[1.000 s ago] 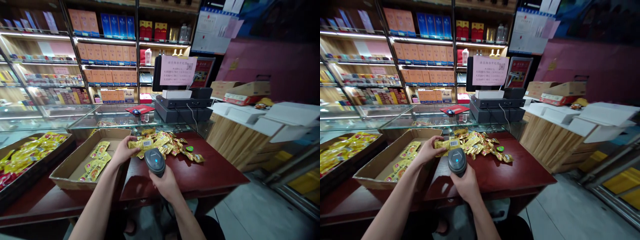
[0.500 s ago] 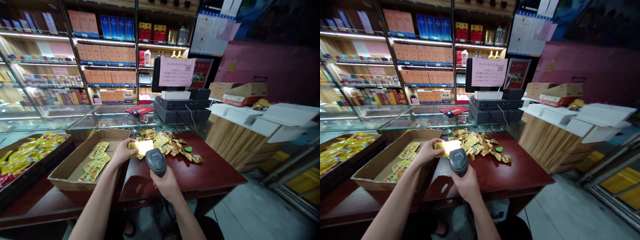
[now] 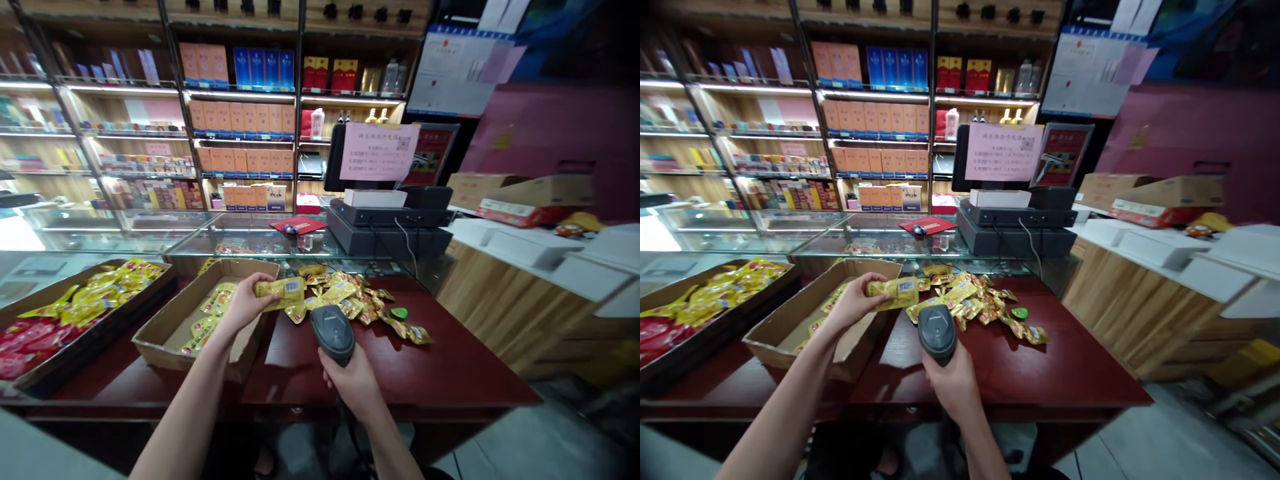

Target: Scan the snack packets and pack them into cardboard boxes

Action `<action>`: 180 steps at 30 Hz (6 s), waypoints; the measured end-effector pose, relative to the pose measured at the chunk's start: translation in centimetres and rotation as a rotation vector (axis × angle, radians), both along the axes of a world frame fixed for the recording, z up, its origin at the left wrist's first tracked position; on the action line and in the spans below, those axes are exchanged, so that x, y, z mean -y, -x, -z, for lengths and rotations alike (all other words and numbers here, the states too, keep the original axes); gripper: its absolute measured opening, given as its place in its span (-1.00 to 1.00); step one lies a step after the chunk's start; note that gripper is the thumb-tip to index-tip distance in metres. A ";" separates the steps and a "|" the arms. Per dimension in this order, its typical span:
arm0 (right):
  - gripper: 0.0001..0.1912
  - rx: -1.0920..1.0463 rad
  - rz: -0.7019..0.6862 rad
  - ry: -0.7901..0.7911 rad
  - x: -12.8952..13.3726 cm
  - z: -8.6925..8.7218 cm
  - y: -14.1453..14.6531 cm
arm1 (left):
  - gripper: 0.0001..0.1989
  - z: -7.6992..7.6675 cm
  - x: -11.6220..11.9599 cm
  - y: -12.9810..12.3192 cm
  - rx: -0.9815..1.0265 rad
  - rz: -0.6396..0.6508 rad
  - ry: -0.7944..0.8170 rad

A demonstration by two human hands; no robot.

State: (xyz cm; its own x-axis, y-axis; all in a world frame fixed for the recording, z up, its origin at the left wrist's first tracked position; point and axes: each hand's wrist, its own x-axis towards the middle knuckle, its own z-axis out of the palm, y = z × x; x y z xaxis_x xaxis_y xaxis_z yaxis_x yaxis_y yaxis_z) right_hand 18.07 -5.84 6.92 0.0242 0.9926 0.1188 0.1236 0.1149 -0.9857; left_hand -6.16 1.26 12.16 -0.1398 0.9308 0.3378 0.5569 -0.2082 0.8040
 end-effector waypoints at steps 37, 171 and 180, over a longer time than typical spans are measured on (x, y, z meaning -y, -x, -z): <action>-0.67 -0.066 0.122 0.073 0.1 2.4 -6.8 | -0.54 10.1 -6.3 -10.2 -0.713 -0.142 0.414; -0.70 -0.043 0.116 0.105 -2.1 1.3 -4.8 | -0.42 12.3 -10.2 -10.9 0.924 0.168 0.094; -0.70 -0.046 0.110 0.111 -2.0 1.2 -4.5 | -0.42 11.7 -9.9 -11.0 0.933 0.186 0.097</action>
State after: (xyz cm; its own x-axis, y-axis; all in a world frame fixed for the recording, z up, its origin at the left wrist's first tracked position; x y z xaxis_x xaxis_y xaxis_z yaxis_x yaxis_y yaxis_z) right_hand 22.58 -3.82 5.68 0.1361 0.9907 0.0048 0.0839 -0.0067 -0.9965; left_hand 4.85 11.11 0.48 -0.1607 0.9833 0.0852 -0.3528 -0.1378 0.9255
